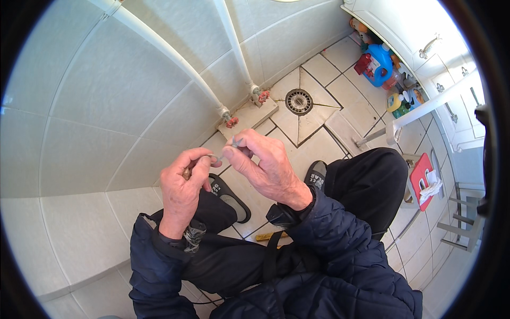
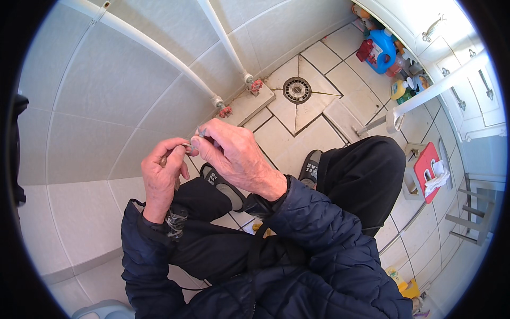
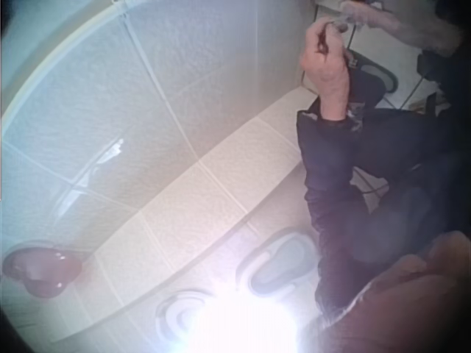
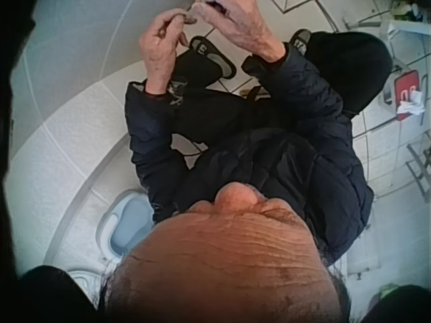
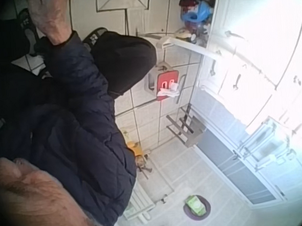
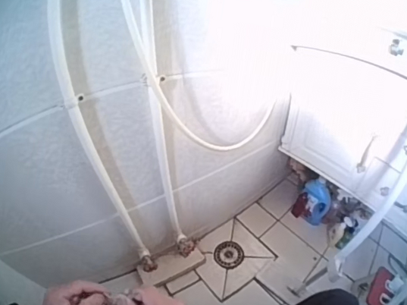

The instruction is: The person sits on the floor and uses a small tool to scrape or clean the area around two white pipes and their red valves. They repeatedly scrape the pipe joints and surrounding tiles, then wipe the area with a cloth.

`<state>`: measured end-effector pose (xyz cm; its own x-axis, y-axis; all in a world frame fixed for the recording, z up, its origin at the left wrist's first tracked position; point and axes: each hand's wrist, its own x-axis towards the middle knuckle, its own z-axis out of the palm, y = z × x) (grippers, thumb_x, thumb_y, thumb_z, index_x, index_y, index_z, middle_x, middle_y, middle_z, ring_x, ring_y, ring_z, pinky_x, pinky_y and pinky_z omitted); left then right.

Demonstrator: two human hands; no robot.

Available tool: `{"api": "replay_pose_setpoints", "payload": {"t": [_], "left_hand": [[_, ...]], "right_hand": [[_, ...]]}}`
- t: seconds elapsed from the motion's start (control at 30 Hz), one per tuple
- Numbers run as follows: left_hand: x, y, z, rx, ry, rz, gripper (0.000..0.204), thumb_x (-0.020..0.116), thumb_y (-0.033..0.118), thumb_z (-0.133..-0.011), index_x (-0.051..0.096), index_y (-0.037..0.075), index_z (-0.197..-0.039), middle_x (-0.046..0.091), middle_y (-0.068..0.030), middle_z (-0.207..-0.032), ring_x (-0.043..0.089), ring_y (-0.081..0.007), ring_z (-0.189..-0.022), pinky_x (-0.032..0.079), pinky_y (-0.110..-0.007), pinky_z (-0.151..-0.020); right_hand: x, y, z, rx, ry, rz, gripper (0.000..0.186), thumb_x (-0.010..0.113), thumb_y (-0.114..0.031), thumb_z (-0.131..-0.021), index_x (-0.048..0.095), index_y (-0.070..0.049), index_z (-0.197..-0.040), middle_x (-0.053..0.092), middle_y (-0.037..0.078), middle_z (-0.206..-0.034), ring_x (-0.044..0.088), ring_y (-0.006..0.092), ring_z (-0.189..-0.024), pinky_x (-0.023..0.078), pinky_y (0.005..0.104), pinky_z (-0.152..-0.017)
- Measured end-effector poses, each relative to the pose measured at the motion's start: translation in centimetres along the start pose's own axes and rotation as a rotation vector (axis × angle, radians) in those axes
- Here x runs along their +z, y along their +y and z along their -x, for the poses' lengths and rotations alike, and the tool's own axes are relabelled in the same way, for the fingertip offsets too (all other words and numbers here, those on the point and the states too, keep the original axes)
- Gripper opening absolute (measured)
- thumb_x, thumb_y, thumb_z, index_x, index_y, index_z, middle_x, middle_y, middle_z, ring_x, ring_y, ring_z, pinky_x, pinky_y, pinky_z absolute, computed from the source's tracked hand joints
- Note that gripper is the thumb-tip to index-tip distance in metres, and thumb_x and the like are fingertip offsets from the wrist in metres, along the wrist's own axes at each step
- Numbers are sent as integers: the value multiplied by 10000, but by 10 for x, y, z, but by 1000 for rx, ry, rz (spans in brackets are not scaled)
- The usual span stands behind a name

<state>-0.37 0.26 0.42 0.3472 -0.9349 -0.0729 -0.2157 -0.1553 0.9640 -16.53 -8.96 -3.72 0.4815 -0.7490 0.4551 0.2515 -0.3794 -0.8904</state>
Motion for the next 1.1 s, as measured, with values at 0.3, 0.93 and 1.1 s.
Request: {"api": "replay_pose_setpoints", "payload": {"t": [0.3,0.93,1.1], "left_hand": [[-4,2,-3,-119,19,139,174,585,105,-996,687,-1,-1089,708,-71,-857,562,-68,-534,343,-187,-454],[-4,8,-3,-102,-5,196,152,568,112,-999,646,22,-1094,697,-88,-897,568,-74,-564,339,-191,-455],[-7,6,-4,-97,45,197,195,595,158,-1016,663,15,-1130,723,-108,-957,577,-72,-575,335,-195,-461]], "right_hand": [[5,8,5,-9,22,-46,138,650,-118,-975,613,15,-986,649,115,-845,655,224,-691,497,331,-606],[9,10,3,-6,64,-151,122,626,-97,-993,638,10,-1050,654,80,-896,648,164,-772,518,298,-688],[4,8,2,-24,-17,-58,135,676,-59,-940,659,-1,-1061,647,71,-885,646,154,-764,520,296,-691]]}}
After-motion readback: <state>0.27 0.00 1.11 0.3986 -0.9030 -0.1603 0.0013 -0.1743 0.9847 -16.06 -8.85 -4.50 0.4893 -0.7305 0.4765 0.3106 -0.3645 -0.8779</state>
